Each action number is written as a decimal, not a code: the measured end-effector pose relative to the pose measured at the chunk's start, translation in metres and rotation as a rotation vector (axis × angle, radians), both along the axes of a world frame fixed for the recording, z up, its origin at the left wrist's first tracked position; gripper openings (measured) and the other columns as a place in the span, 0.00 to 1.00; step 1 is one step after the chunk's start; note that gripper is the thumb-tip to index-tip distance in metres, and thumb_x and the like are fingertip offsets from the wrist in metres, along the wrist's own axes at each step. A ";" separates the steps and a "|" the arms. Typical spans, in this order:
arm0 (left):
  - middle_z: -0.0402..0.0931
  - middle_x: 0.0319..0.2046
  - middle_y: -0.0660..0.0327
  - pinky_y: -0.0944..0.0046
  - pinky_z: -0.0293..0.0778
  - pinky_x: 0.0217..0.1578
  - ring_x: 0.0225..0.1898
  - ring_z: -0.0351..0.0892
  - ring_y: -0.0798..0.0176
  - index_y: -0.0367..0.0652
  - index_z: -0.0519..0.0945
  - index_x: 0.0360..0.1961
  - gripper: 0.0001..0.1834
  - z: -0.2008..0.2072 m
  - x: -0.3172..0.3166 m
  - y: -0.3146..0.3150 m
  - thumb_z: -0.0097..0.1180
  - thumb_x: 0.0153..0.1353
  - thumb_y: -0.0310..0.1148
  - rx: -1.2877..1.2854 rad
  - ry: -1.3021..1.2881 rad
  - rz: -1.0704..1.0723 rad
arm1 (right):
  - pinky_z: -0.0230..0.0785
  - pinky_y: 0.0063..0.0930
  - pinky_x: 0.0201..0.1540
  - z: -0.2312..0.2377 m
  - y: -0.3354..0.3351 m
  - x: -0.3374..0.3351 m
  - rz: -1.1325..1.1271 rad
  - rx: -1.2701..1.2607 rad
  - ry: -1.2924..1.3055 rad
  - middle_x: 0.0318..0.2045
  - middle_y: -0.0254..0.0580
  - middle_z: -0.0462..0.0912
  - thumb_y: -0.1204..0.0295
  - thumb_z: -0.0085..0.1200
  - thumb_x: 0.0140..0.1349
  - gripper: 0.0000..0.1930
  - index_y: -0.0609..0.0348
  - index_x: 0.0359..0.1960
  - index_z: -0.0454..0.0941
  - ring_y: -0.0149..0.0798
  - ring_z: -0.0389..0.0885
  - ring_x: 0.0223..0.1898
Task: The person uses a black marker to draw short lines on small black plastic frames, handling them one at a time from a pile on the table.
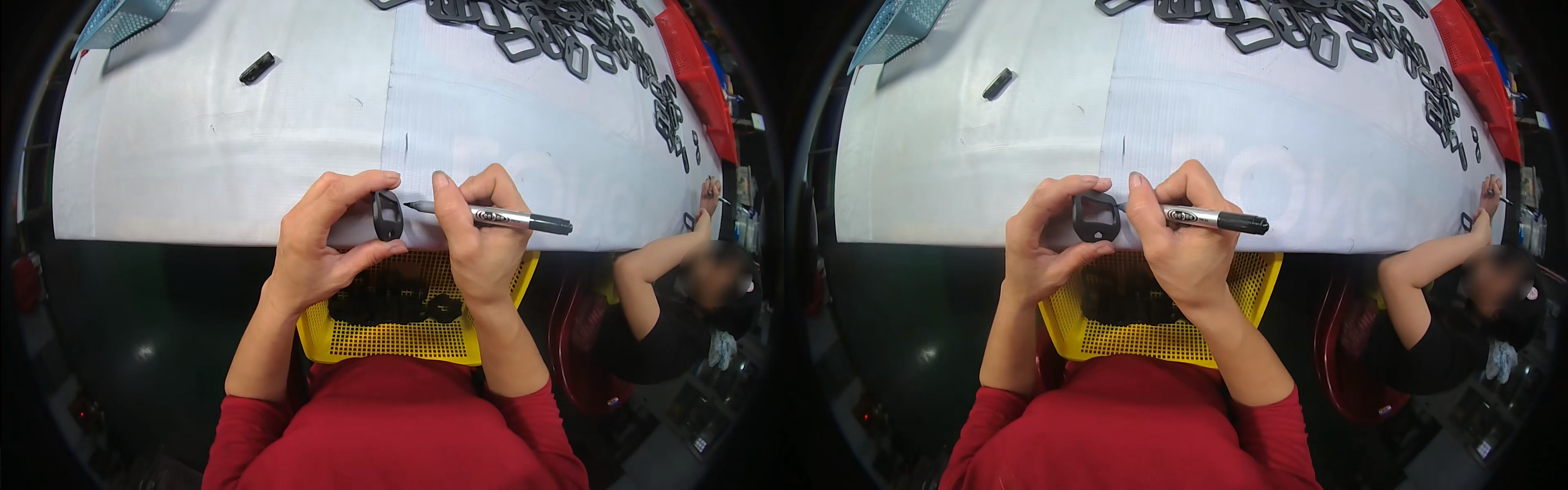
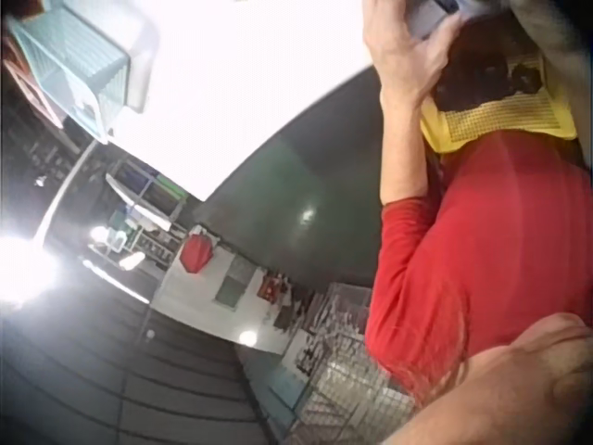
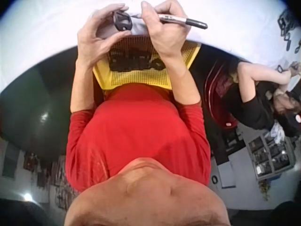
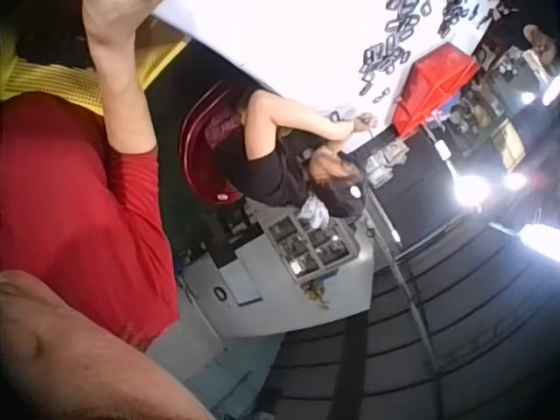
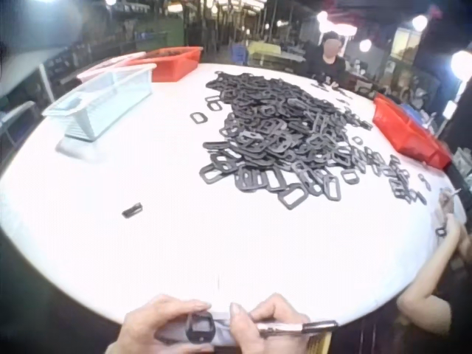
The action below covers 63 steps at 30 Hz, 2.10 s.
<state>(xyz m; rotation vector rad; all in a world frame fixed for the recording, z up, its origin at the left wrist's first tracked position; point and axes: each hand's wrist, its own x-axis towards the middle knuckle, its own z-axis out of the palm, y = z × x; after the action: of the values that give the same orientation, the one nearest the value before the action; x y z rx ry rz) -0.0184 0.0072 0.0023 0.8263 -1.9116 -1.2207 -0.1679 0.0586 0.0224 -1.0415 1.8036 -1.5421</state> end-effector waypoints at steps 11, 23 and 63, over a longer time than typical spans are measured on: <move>0.77 0.38 0.62 0.68 0.73 0.34 0.35 0.74 0.64 0.42 0.74 0.45 0.30 -0.002 0.001 -0.001 0.70 0.35 0.27 -0.082 -0.006 0.006 | 0.52 0.17 0.14 -0.008 -0.004 0.001 0.013 0.005 -0.014 0.08 0.28 0.65 0.78 0.56 0.50 0.15 0.59 0.13 0.62 0.18 0.60 0.12; 0.77 0.37 0.62 0.69 0.73 0.32 0.33 0.74 0.65 0.42 0.75 0.45 0.31 -0.001 0.003 -0.002 0.69 0.35 0.27 -0.107 -0.020 -0.009 | 0.51 0.16 0.14 -0.011 -0.005 0.002 0.033 -0.023 0.019 0.09 0.27 0.65 0.79 0.56 0.49 0.14 0.59 0.14 0.62 0.17 0.60 0.12; 0.71 0.49 0.52 0.60 0.65 0.55 0.55 0.68 0.58 0.35 0.64 0.55 0.35 0.008 -0.010 0.003 0.65 0.44 0.23 0.088 0.431 -0.045 | 0.63 0.12 0.20 0.021 0.000 0.000 0.166 0.177 -0.552 0.26 0.38 0.77 0.67 0.50 0.61 0.16 0.62 0.48 0.73 0.21 0.70 0.19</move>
<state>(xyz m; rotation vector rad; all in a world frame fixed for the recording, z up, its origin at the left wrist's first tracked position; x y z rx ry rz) -0.0281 0.0100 0.0105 0.5121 -1.5428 -1.3891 -0.1681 0.0586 0.0437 -0.5858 1.3994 -1.3690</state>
